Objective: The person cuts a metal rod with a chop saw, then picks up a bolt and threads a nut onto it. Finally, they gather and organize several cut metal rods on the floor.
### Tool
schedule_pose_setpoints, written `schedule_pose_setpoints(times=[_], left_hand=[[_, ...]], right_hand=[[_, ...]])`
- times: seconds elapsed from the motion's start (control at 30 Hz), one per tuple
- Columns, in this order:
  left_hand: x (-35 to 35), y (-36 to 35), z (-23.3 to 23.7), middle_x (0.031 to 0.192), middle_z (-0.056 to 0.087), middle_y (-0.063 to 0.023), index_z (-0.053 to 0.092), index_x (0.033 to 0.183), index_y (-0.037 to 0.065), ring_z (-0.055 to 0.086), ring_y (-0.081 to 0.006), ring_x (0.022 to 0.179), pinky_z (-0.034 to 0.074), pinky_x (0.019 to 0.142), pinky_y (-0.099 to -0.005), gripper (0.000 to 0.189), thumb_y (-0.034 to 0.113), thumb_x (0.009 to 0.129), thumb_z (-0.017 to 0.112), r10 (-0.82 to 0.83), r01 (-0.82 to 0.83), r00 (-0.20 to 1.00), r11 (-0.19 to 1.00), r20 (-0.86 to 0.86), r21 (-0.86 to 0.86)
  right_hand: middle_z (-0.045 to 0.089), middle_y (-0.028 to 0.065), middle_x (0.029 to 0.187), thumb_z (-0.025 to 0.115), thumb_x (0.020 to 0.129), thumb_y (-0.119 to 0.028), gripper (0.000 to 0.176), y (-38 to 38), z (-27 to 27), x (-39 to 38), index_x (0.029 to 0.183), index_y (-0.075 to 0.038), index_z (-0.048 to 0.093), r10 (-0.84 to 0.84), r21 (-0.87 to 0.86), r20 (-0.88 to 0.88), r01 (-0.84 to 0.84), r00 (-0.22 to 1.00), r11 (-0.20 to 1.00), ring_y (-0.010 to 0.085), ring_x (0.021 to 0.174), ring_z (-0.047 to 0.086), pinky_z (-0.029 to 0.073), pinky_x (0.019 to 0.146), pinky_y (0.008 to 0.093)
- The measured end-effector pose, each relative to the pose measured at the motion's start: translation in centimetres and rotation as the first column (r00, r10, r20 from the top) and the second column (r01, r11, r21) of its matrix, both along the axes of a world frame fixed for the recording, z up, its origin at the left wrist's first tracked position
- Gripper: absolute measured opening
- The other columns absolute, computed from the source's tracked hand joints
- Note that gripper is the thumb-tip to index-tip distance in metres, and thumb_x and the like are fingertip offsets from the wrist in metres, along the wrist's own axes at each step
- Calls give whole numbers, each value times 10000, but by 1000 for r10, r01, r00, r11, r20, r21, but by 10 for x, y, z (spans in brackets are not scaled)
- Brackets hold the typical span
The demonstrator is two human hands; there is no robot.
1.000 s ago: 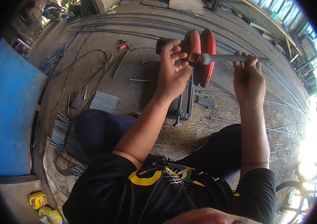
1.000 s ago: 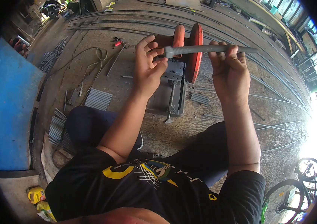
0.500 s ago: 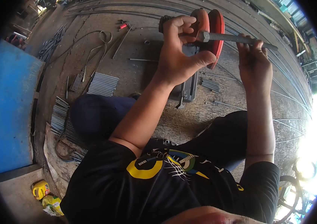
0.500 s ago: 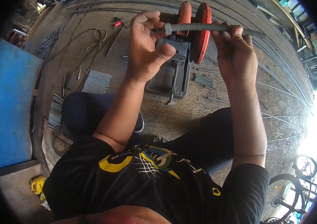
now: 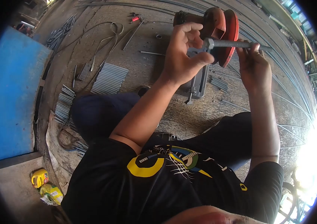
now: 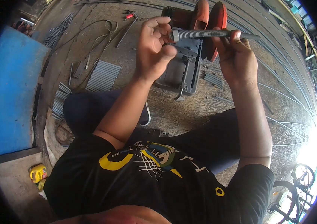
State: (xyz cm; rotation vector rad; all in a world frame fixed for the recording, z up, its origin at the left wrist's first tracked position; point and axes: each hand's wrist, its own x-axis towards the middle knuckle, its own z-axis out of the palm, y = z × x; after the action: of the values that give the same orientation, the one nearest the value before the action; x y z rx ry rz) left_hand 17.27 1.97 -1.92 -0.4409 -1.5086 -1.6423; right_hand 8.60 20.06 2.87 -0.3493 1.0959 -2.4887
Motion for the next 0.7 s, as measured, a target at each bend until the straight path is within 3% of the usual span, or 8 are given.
schedule_pose_setpoints(times=[0.1, 0.17, 0.2, 0.33, 0.43, 0.5, 0.6, 0.7], left_hand=[[-1, -8, -19, 936, 502, -35, 476, 1165, 51, 530, -82, 765, 463, 685, -225, 413, 37, 810, 687, 124, -124, 989, 992, 84, -6], [-2, -21, -19, 930, 498, -31, 475, 1161, 51, 529, -81, 745, 463, 683, -229, 411, 15, 806, 678, 364, -362, 909, 931, 202, -52], [2, -24, -14, 977, 485, -36, 476, 1177, 50, 523, -94, 779, 463, 703, -237, 483, 126, 788, 751, 199, -216, 956, 975, 214, 58], [14, -5, 16, 1061, 441, -39, 471, 1221, 43, 497, -118, 859, 448, 774, -261, 783, 444, 646, 819, 23, -25, 998, 999, -61, -35], [14, 4, 19, 1055, 446, -39, 476, 1218, 47, 499, -117, 843, 449, 771, -260, 780, 443, 642, 822, 192, -201, 979, 964, -66, -172], [14, 3, 22, 996, 476, -33, 494, 1167, 40, 495, -105, 817, 451, 745, -244, 589, 337, 749, 783, 246, -271, 960, 936, -136, -223], [5, -4, 18, 872, 519, 0, 508, 1070, 15, 502, -70, 808, 428, 746, -195, 205, 56, 896, 611, 347, -350, 937, 924, 46, 152], [4, -10, 25, 993, 500, -31, 433, 1203, 25, 511, -101, 890, 442, 789, -237, 514, 215, 828, 730, 104, -100, 994, 990, -32, 103]], right_hand=[[575, 182, 1036, 430, 984, -142, 141, 2, 0, 7, 961, -7, 463, 79, -60, -4, -79, 997, 995, 283, 1010, 607, 554, 865, 352], [577, 181, 1033, 418, 990, -152, 149, 3, 2, 11, 963, -13, 462, 105, -94, -27, -107, 994, 990, 272, 1004, 611, 557, 854, 342], [583, 177, 1025, 410, 993, -155, 148, 0, 5, 17, 969, -19, 462, 90, -79, -27, -92, 996, 993, 264, 982, 623, 559, 843, 333], [604, 172, 992, 399, 996, -152, 133, 3, 3, 18, 990, -32, 456, 45, -63, 26, -43, 999, 997, 255, 901, 656, 562, 806, 305], [601, 186, 1003, 400, 996, -149, 138, 3, 8, 24, 985, -22, 452, 26, -48, 67, -22, 997, 999, 257, 914, 651, 565, 808, 303], [597, 190, 1011, 403, 995, -147, 150, 3, 13, 28, 985, -5, 450, 29, -58, 95, -24, 995, 998, 253, 944, 641, 566, 824, 308], [592, 193, 1017, 400, 997, -164, 183, 10, 6, 25, 994, 12, 448, 114, -110, 47, -108, 992, 988, 248, 951, 634, 565, 837, 313], [591, 192, 1018, 402, 997, -172, 194, 15, 6, 22, 1010, 17, 442, 121, -111, 53, -115, 991, 987, 246, 935, 637, 564, 833, 310]])
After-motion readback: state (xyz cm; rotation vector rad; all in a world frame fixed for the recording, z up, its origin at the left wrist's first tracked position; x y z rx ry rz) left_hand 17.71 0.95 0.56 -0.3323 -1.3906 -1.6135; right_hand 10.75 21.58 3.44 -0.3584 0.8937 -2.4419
